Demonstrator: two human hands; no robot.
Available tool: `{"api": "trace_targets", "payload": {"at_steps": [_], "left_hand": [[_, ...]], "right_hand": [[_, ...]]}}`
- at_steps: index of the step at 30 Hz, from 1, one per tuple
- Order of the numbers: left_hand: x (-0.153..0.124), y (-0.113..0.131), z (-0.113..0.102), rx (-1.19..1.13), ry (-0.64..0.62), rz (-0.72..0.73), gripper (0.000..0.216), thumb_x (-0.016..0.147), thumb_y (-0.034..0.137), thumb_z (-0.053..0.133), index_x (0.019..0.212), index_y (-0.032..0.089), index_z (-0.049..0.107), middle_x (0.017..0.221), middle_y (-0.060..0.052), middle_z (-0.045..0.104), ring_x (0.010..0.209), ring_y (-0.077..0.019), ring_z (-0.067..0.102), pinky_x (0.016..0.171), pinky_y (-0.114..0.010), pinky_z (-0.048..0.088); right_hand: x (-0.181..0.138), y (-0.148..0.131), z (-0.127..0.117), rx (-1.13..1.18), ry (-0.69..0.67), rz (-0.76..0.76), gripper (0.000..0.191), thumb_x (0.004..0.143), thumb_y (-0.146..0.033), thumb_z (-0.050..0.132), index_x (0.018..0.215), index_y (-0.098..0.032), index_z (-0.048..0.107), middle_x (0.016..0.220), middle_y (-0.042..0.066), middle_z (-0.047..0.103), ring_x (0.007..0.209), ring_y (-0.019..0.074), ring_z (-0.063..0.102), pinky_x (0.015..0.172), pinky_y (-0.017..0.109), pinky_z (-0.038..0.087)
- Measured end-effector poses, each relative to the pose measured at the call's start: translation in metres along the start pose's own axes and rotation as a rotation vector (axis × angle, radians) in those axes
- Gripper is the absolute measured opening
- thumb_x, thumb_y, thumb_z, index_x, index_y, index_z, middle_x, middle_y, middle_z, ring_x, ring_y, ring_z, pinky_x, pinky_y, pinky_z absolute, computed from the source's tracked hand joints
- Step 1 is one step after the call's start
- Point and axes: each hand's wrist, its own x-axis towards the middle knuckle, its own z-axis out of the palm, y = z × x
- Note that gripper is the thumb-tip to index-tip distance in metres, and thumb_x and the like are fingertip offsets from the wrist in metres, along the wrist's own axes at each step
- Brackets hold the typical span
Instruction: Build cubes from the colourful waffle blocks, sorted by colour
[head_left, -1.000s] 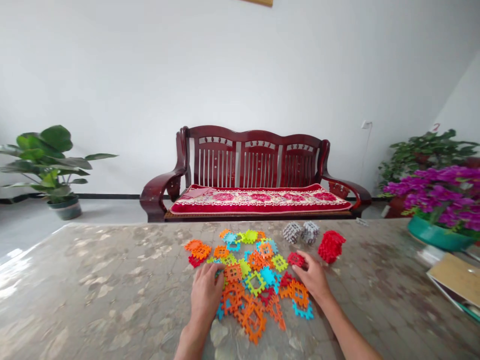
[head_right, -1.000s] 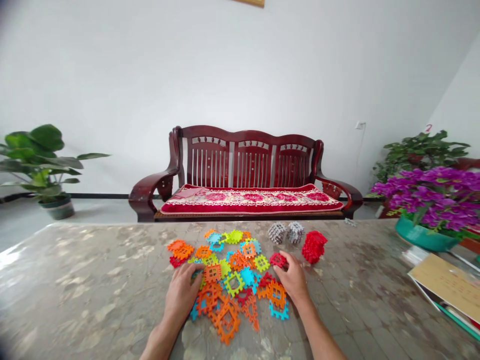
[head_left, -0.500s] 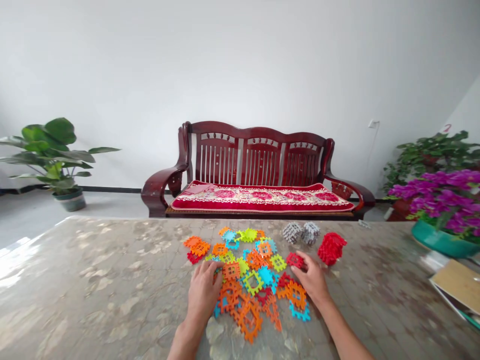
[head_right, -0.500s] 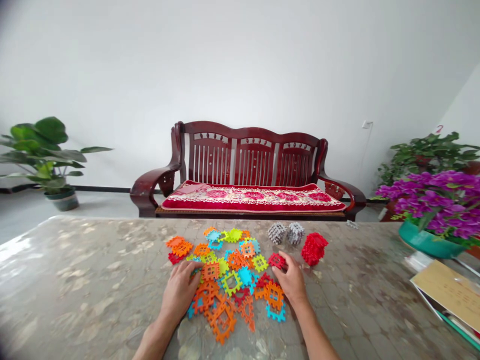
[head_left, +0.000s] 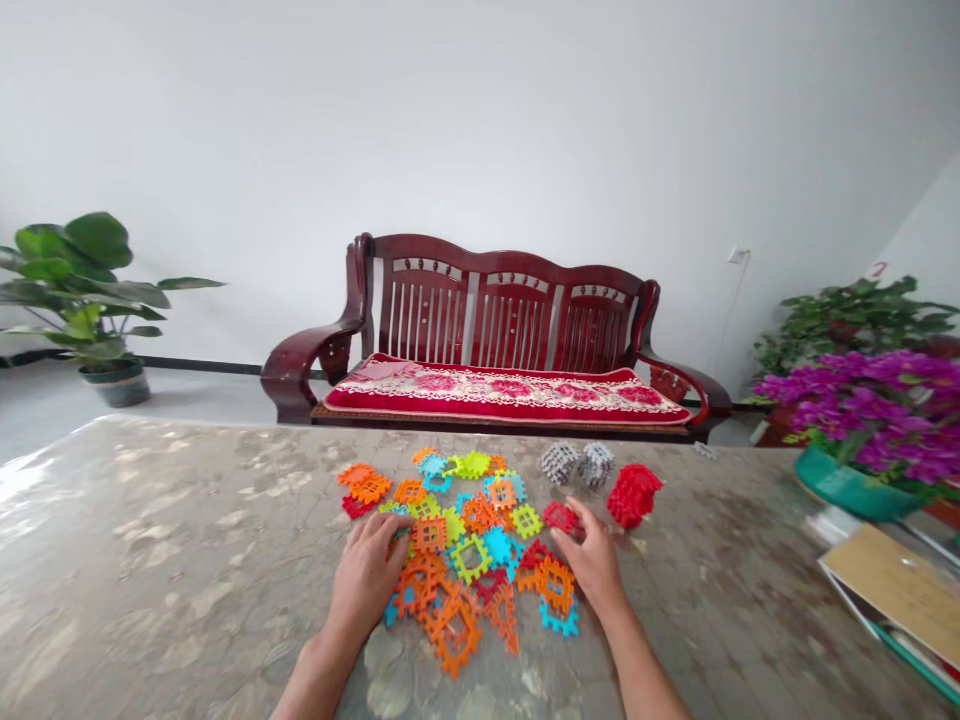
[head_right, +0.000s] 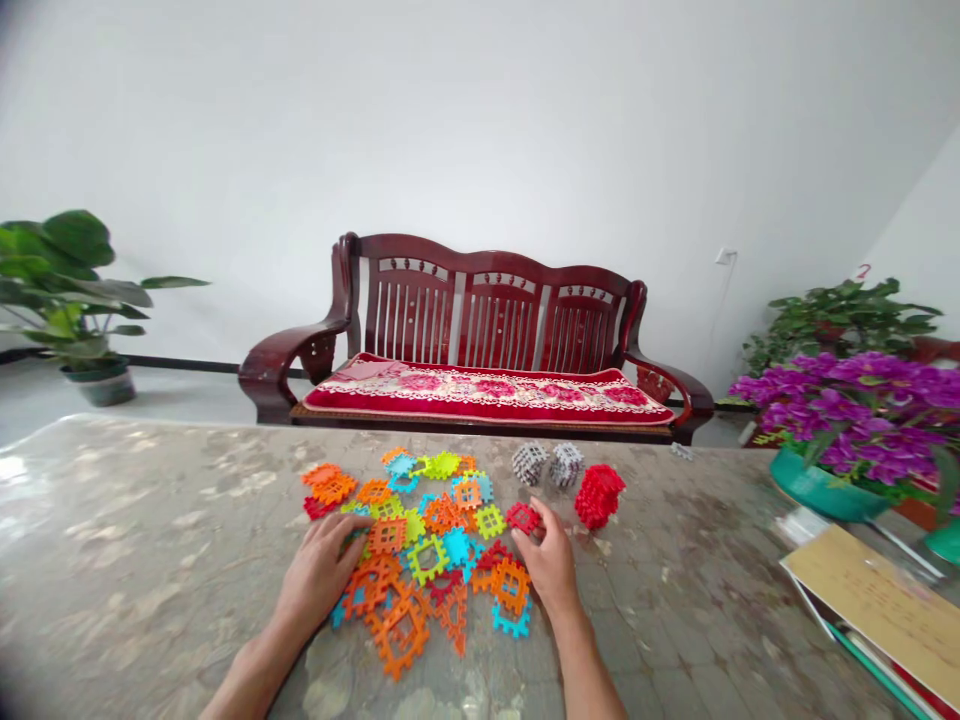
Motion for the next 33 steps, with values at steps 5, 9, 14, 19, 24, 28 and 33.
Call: {"api": "trace_targets", "payload": {"at_steps": [5, 9, 14, 19, 24, 28, 33], "left_hand": [[0.001, -0.001, 0.001, -0.005, 0.003, 0.004, 0.024, 0.088, 0.03, 0.049, 0.098, 0.027, 0.071, 0.104, -0.002, 0.071, 0.105, -0.0224, 0.061, 0.095, -0.039, 0.049], [0.002, -0.002, 0.002, -0.003, 0.003, 0.001, 0.024, 0.087, 0.031, 0.049, 0.097, 0.027, 0.071, 0.102, -0.002, 0.071, 0.103, -0.0222, 0.062, 0.094, -0.039, 0.049], [0.002, -0.005, 0.003, -0.006, -0.01, -0.011, 0.026, 0.088, 0.032, 0.048, 0.097, 0.028, 0.072, 0.104, -0.002, 0.071, 0.106, -0.023, 0.061, 0.095, -0.039, 0.049], [0.002, -0.005, 0.004, -0.014, -0.008, -0.006, 0.025, 0.087, 0.032, 0.049, 0.098, 0.028, 0.072, 0.104, -0.002, 0.071, 0.106, -0.023, 0.061, 0.095, -0.039, 0.049], [0.002, -0.006, 0.004, -0.016, 0.011, -0.002, 0.024, 0.087, 0.031, 0.05, 0.096, 0.029, 0.072, 0.103, -0.001, 0.072, 0.105, -0.0226, 0.062, 0.094, -0.038, 0.049], [0.001, -0.007, 0.005, -0.027, 0.016, 0.01, 0.024, 0.086, 0.032, 0.05, 0.095, 0.028, 0.072, 0.101, -0.002, 0.072, 0.103, -0.0226, 0.062, 0.093, -0.038, 0.05], [0.002, -0.007, 0.006, -0.045, 0.028, 0.008, 0.023, 0.086, 0.032, 0.051, 0.096, 0.028, 0.072, 0.101, -0.002, 0.072, 0.102, -0.0226, 0.063, 0.093, -0.04, 0.05]], "right_hand": [[-0.008, -0.004, -0.004, -0.026, 0.133, -0.059, 0.052, 0.072, -0.045, 0.069, 0.116, -0.018, 0.066, 0.116, 0.012, 0.07, 0.103, 0.0266, 0.066, 0.088, 0.041, 0.055], [-0.01, -0.013, -0.015, -0.149, 0.294, -0.239, 0.048, 0.078, -0.047, 0.066, 0.117, -0.019, 0.065, 0.119, 0.012, 0.068, 0.109, 0.0266, 0.063, 0.096, 0.044, 0.049], [0.02, -0.034, -0.053, -0.374, 0.521, -0.336, 0.058, 0.079, -0.056, 0.062, 0.122, -0.016, 0.063, 0.117, 0.016, 0.069, 0.107, 0.0299, 0.06, 0.098, 0.046, 0.044], [0.063, -0.042, -0.094, -0.5, 0.623, -0.194, 0.07, 0.076, -0.058, 0.057, 0.128, -0.011, 0.06, 0.118, 0.018, 0.069, 0.109, 0.0343, 0.059, 0.1, 0.048, 0.04], [0.075, -0.035, -0.104, -0.569, 0.551, -0.047, 0.073, 0.072, -0.054, 0.061, 0.133, -0.015, 0.056, 0.119, 0.013, 0.07, 0.11, 0.035, 0.058, 0.097, 0.047, 0.041], [0.071, -0.03, -0.102, -0.584, 0.519, 0.023, 0.075, 0.072, -0.055, 0.061, 0.136, -0.017, 0.054, 0.121, 0.012, 0.069, 0.11, 0.0355, 0.058, 0.096, 0.047, 0.041], [0.07, -0.03, -0.103, -0.574, 0.503, 0.009, 0.076, 0.072, -0.059, 0.059, 0.133, -0.014, 0.056, 0.121, 0.016, 0.068, 0.111, 0.0373, 0.058, 0.097, 0.05, 0.042]]}}
